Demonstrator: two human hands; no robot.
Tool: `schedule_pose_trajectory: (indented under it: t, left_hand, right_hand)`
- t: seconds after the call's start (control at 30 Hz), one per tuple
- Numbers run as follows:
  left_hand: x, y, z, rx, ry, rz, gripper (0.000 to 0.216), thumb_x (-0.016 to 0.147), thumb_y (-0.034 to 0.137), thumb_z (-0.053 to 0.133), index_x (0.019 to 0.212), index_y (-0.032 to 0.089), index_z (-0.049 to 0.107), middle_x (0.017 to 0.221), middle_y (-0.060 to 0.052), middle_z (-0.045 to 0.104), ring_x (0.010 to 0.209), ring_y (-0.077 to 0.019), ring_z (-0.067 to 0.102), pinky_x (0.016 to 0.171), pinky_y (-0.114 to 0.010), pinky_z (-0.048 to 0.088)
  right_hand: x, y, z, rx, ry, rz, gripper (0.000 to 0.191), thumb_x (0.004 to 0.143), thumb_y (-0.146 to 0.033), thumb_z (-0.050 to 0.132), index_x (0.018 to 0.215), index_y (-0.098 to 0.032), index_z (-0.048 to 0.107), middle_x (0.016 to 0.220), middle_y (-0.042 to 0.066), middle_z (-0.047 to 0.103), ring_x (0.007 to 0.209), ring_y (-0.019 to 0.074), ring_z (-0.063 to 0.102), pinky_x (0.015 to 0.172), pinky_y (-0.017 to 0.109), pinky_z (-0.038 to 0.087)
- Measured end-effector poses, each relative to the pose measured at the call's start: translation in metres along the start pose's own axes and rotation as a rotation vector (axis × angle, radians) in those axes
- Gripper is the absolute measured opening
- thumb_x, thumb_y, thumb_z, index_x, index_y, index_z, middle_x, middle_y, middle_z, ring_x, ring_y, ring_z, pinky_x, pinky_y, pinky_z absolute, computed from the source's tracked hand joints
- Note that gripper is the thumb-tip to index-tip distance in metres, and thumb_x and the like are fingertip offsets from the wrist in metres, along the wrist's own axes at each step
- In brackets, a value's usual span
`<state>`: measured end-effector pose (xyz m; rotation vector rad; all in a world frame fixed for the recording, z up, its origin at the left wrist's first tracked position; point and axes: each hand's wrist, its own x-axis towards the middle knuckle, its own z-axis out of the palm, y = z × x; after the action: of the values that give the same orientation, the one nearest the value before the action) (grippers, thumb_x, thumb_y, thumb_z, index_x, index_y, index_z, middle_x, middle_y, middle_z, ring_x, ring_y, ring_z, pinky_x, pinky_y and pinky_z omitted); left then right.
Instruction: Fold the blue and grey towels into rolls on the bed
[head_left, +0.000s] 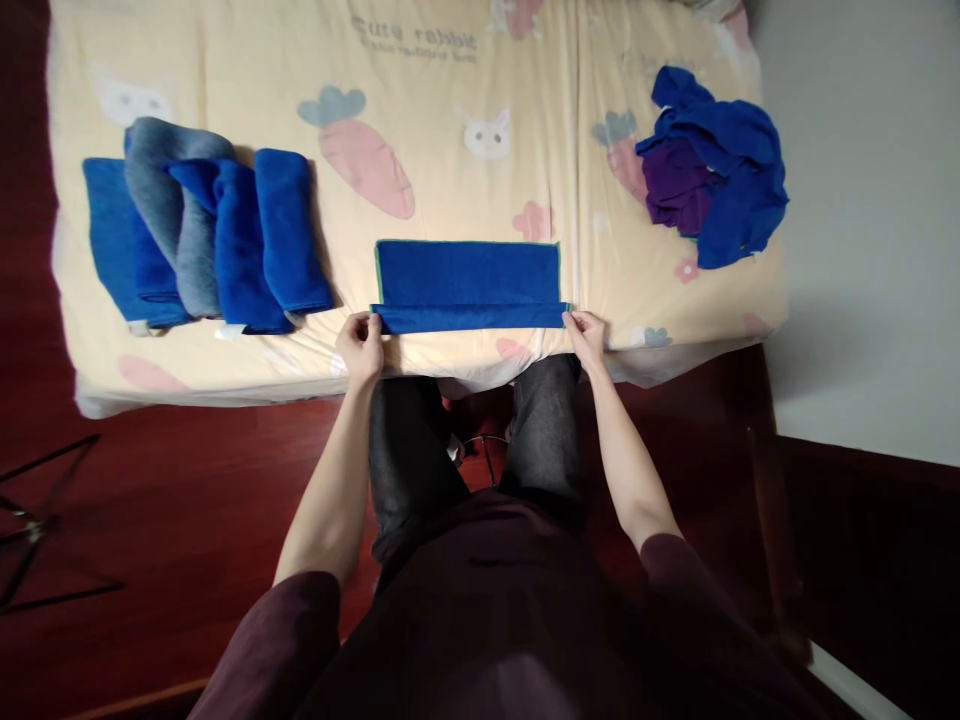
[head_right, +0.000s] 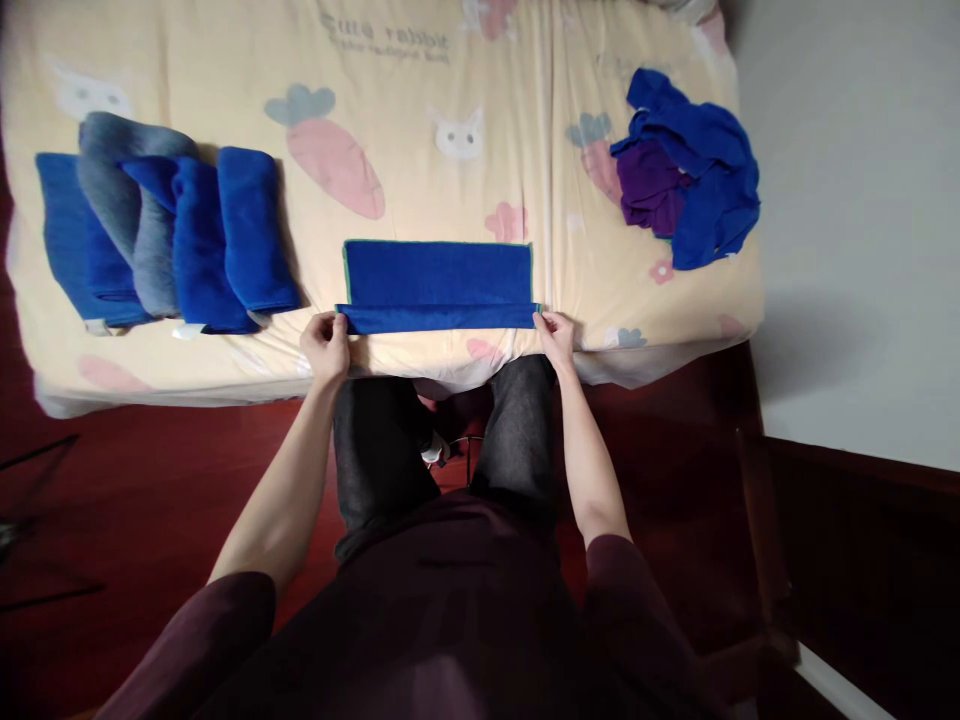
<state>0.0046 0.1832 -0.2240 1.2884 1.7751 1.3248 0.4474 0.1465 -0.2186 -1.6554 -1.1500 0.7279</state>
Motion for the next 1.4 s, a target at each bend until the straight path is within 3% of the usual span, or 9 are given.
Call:
schedule_pose_trajectory:
  t: [0.17, 0.53, 0.73, 0.97, 1.4]
  left_hand:
    - [0.000, 0.001, 0.001, 0.028, 0.029, -0.011, 0.023, 0.093, 0.038, 0.068, 0.094, 0.015, 0.069, 0.076, 0.000, 0.059, 0.067, -0.0116, 0.051, 0.067, -0.024, 0.041]
    - [0.003, 0.000, 0.001, -0.033, 0.045, -0.025, 0.025, 0.086, 0.036, 0.074, 0.099, 0.018, 0.064, 0.068, 0.006, 0.044, 0.058, -0.0092, 0.037, 0.058, -0.024, 0.029]
    - [0.001, 0.000, 0.000, -0.021, 0.042, 0.003, 0.028, 0.086, 0.040, 0.073, 0.101, 0.019, 0.062, 0.071, 0.005, 0.046, 0.060, -0.0096, 0.039, 0.060, -0.024, 0.032]
    - [-0.003, 0.005, 0.001, -0.017, -0.007, 0.021, 0.031, 0.086, 0.042, 0.075, 0.104, 0.020, 0.061, 0.079, 0.002, 0.054, 0.067, -0.0110, 0.047, 0.067, -0.025, 0.039]
    - [-0.003, 0.001, -0.003, -0.014, -0.024, 0.103, 0.027, 0.086, 0.044, 0.077, 0.097, 0.019, 0.080, 0.103, -0.008, 0.066, 0.083, -0.0163, 0.062, 0.072, -0.030, 0.048]
  right_hand:
    - [0.000, 0.000, 0.002, 0.011, 0.037, 0.003, 0.052, 0.081, -0.072, 0.072, 0.073, -0.021, 0.068, 0.068, -0.001, 0.055, 0.066, 0.0159, 0.053, 0.066, 0.031, 0.048]
    - [-0.002, -0.003, 0.001, 0.018, 0.037, 0.010, 0.051, 0.080, -0.069, 0.075, 0.068, -0.021, 0.064, 0.063, -0.003, 0.048, 0.061, 0.0133, 0.048, 0.061, 0.029, 0.043]
    - [-0.001, -0.007, 0.003, -0.008, 0.049, 0.050, 0.049, 0.080, -0.068, 0.076, 0.073, -0.020, 0.068, 0.066, -0.002, 0.054, 0.064, 0.0144, 0.050, 0.062, 0.030, 0.046]
    - [-0.001, -0.006, 0.008, -0.058, 0.062, 0.003, 0.048, 0.084, -0.066, 0.072, 0.070, -0.021, 0.064, 0.065, -0.003, 0.046, 0.062, 0.0137, 0.045, 0.061, 0.030, 0.043]
    - [-0.006, -0.010, 0.012, -0.113, 0.133, 0.003, 0.018, 0.084, -0.034, 0.076, 0.088, -0.021, 0.063, 0.080, -0.001, 0.056, 0.068, 0.0147, 0.050, 0.070, 0.030, 0.050]
